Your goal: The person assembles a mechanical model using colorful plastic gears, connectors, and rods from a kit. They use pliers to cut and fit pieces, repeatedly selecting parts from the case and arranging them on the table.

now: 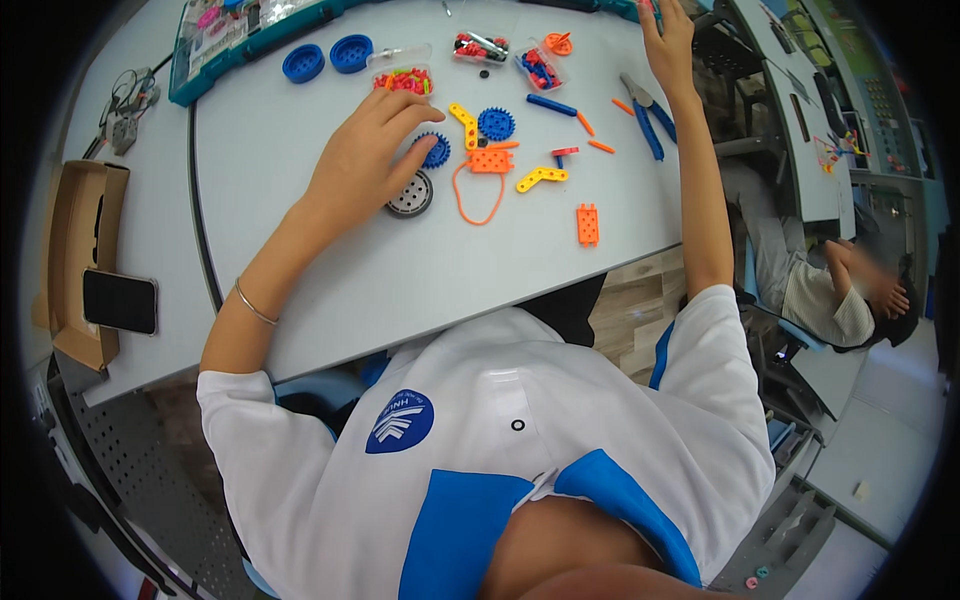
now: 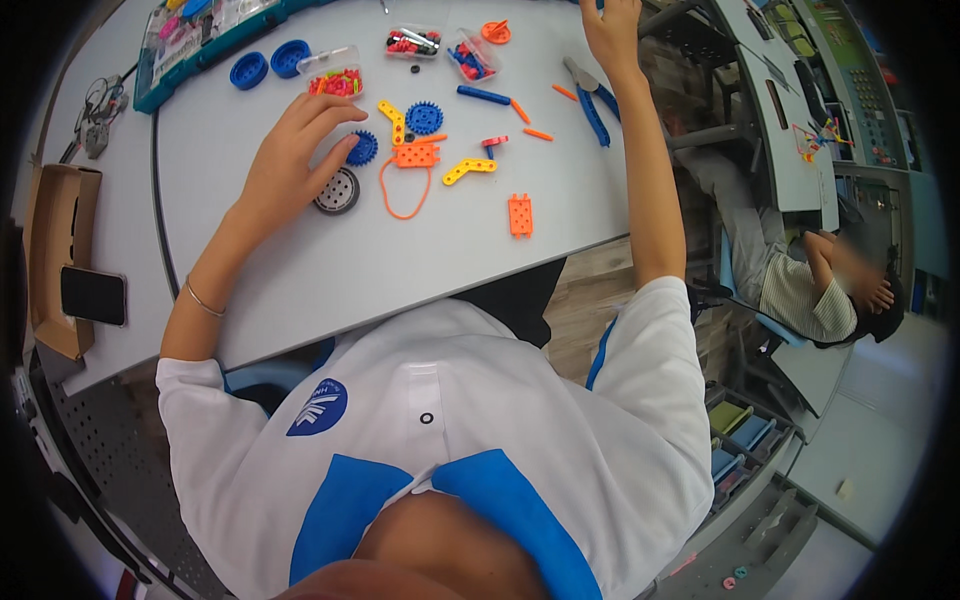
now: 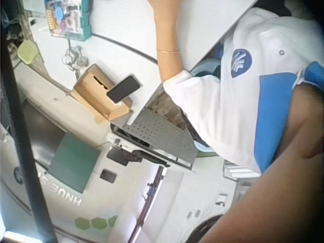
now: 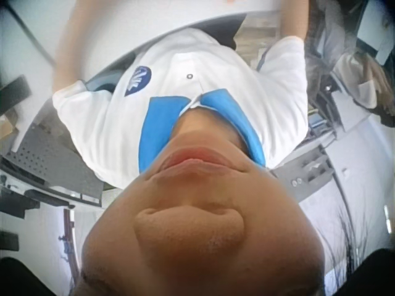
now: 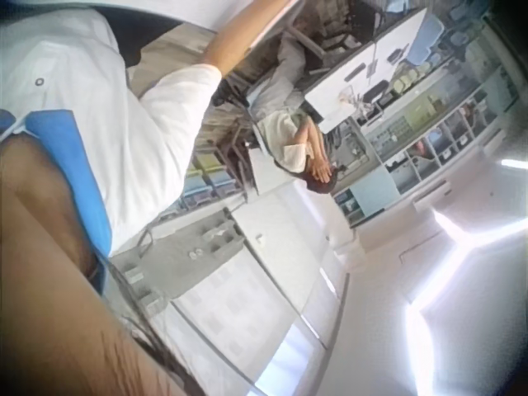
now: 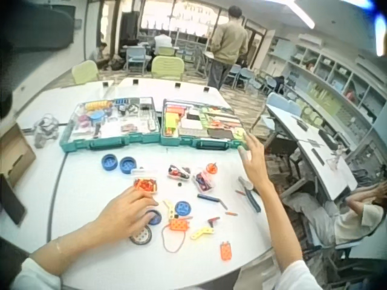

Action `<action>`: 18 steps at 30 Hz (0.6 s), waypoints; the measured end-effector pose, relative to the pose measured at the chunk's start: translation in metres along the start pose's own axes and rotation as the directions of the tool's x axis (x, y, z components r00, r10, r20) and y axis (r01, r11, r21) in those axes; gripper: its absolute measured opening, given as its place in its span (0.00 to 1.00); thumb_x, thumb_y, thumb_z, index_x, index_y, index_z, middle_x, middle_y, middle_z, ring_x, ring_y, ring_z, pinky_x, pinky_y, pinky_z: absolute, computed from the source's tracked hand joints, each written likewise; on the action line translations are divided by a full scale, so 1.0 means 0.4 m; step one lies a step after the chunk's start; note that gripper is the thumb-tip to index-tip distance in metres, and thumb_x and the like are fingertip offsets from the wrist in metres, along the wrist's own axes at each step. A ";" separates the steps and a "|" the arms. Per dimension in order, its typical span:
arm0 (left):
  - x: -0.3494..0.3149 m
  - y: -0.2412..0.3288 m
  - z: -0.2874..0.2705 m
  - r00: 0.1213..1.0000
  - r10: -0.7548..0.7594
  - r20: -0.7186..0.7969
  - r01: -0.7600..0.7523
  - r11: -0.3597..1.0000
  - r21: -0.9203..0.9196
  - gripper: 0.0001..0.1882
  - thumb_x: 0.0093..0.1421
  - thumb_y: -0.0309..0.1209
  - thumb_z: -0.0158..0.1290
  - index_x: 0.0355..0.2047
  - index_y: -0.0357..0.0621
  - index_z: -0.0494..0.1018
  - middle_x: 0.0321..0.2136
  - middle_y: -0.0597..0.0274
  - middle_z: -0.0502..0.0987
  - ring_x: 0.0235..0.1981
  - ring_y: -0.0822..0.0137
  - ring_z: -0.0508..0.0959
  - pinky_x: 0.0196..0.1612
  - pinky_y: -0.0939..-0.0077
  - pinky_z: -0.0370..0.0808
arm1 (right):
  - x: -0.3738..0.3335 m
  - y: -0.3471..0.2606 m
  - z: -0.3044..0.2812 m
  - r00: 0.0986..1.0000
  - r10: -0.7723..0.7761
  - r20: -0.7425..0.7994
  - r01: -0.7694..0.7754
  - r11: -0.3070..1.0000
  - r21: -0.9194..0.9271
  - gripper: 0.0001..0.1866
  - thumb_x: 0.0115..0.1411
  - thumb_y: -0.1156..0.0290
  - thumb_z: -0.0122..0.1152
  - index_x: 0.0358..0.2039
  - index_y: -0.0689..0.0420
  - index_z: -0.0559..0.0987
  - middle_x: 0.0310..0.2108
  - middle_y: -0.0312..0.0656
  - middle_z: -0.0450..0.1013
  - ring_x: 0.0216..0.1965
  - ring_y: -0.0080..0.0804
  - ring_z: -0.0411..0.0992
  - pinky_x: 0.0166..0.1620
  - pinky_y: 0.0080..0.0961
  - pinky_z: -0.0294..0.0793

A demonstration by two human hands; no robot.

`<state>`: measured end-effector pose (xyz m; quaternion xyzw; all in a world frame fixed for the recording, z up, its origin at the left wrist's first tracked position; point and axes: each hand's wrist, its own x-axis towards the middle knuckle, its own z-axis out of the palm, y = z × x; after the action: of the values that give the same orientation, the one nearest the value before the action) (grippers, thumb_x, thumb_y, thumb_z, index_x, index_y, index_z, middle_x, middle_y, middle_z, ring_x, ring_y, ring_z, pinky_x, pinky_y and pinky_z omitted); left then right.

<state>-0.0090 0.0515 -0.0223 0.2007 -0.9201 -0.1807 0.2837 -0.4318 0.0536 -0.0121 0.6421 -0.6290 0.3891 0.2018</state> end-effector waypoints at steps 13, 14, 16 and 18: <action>-0.016 -0.027 0.028 0.989 -0.132 0.073 0.139 0.984 -0.106 0.08 0.61 0.24 0.57 0.41 0.40 0.77 0.38 0.59 0.75 0.40 0.62 0.77 0.44 0.71 0.75 | -0.201 -0.423 -0.043 0.839 -0.315 0.444 0.215 0.941 0.262 0.13 0.56 0.66 0.69 0.43 0.48 0.83 0.44 0.32 0.74 0.53 0.35 0.66 0.56 0.35 0.62; -0.015 -0.028 0.028 0.990 -0.121 0.071 0.128 0.986 -0.109 0.08 0.61 0.24 0.57 0.42 0.40 0.77 0.38 0.59 0.75 0.40 0.62 0.77 0.44 0.71 0.75 | -0.200 -0.430 -0.037 0.836 -0.324 0.443 0.207 0.934 0.292 0.13 0.55 0.67 0.69 0.43 0.48 0.83 0.43 0.32 0.74 0.52 0.34 0.66 0.55 0.34 0.62; -0.023 -0.022 0.027 0.992 -0.106 0.070 0.114 0.987 -0.117 0.09 0.61 0.24 0.56 0.42 0.40 0.76 0.37 0.59 0.75 0.39 0.62 0.77 0.43 0.72 0.75 | -0.203 -0.453 -0.025 0.823 -0.364 0.436 0.233 0.916 0.326 0.11 0.55 0.68 0.68 0.41 0.49 0.83 0.40 0.31 0.75 0.50 0.33 0.67 0.54 0.34 0.62; -0.027 -0.015 0.026 0.991 -0.124 0.058 0.131 0.982 -0.136 0.10 0.61 0.24 0.56 0.43 0.40 0.76 0.37 0.58 0.76 0.38 0.63 0.77 0.43 0.72 0.75 | -0.203 -0.466 -0.013 0.809 -0.379 0.450 0.235 0.909 0.343 0.10 0.55 0.70 0.68 0.39 0.50 0.83 0.39 0.30 0.75 0.48 0.32 0.68 0.53 0.34 0.62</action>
<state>-0.0053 0.0537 -0.0378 0.2346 -0.8971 -0.2675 0.2621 -0.2457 0.1339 -0.0273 0.8366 -0.4870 0.2506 0.0004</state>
